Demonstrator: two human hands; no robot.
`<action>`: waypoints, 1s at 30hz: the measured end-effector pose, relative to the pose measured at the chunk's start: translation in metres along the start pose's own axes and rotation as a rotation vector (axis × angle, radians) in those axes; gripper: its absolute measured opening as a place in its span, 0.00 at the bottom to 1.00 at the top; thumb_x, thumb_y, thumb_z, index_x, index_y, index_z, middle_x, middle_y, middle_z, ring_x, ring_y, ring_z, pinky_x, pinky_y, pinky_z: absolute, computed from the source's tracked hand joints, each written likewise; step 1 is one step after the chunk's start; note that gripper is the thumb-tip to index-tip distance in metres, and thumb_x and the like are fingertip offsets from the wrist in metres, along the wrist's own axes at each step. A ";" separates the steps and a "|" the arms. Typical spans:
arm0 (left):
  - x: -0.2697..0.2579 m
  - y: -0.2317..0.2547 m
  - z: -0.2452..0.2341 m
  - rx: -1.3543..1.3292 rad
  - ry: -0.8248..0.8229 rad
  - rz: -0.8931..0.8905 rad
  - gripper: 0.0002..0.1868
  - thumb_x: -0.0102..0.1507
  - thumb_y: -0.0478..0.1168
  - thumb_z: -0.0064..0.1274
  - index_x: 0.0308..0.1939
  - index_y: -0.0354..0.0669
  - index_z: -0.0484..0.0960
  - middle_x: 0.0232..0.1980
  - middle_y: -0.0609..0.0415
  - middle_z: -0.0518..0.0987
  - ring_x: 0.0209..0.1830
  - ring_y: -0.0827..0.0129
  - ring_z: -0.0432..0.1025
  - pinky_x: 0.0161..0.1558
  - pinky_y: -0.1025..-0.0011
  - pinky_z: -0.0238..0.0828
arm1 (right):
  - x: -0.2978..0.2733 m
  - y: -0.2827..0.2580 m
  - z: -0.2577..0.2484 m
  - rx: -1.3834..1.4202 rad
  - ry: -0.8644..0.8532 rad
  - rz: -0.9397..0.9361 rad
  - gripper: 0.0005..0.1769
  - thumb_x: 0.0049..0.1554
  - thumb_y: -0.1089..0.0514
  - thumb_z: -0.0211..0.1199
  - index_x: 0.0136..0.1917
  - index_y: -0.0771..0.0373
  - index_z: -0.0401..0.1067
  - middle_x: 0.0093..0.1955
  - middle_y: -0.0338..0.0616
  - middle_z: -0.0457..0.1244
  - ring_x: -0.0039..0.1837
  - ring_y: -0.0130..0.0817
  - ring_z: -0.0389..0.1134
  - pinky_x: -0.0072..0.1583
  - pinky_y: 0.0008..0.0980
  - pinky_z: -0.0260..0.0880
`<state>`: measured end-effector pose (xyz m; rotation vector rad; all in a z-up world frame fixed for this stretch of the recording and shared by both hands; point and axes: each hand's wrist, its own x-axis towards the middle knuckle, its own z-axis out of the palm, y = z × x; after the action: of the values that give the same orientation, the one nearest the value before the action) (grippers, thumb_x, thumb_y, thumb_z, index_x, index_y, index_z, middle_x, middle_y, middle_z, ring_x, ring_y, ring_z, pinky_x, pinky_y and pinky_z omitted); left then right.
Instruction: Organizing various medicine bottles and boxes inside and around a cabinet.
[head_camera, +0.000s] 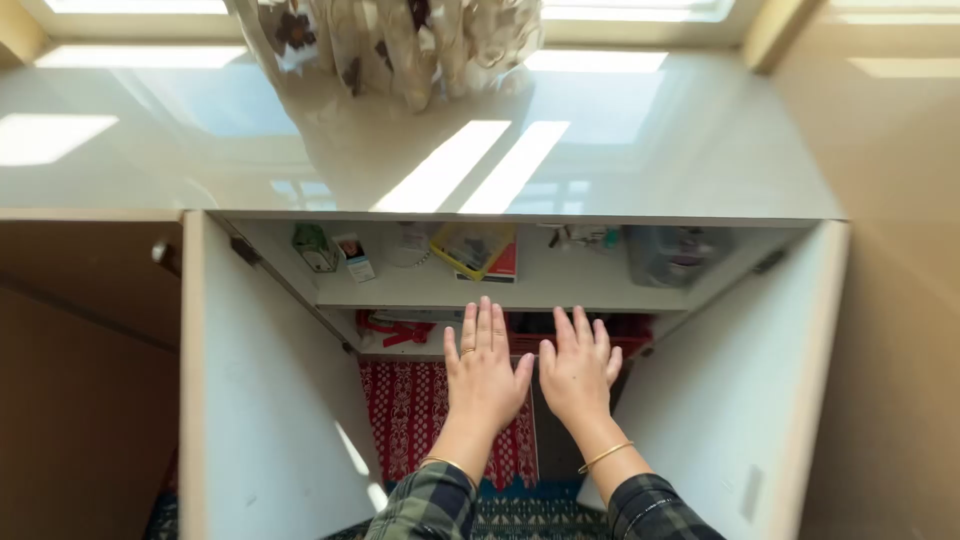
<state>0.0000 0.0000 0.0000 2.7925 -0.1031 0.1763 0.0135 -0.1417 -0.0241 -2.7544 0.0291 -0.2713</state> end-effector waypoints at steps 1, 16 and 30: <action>0.005 -0.004 0.015 0.001 -0.004 -0.009 0.48 0.64 0.61 0.45 0.78 0.35 0.48 0.82 0.44 0.44 0.83 0.56 0.36 0.76 0.46 0.26 | 0.005 0.010 0.021 0.001 -0.009 -0.004 0.34 0.57 0.44 0.56 0.76 0.49 0.60 0.80 0.46 0.50 0.79 0.54 0.47 0.72 0.69 0.42; 0.058 -0.093 0.223 -0.126 0.216 0.019 0.41 0.68 0.49 0.43 0.78 0.32 0.44 0.83 0.38 0.41 0.83 0.47 0.30 0.72 0.39 0.20 | 0.053 0.138 0.173 0.500 0.467 0.003 0.20 0.57 0.59 0.62 0.64 0.61 0.75 0.73 0.50 0.63 0.76 0.45 0.61 0.73 0.41 0.57; 0.027 -0.108 0.238 -0.085 0.472 -0.069 0.49 0.62 0.56 0.49 0.79 0.36 0.45 0.84 0.40 0.43 0.84 0.45 0.36 0.69 0.36 0.25 | 0.052 0.166 0.173 0.565 0.326 -0.316 0.22 0.53 0.55 0.62 0.61 0.57 0.77 0.69 0.46 0.66 0.72 0.35 0.63 0.67 0.35 0.61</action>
<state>0.0625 0.0194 -0.2543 2.5867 0.0980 0.7825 0.1002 -0.2369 -0.2334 -2.1216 -0.3461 -0.6935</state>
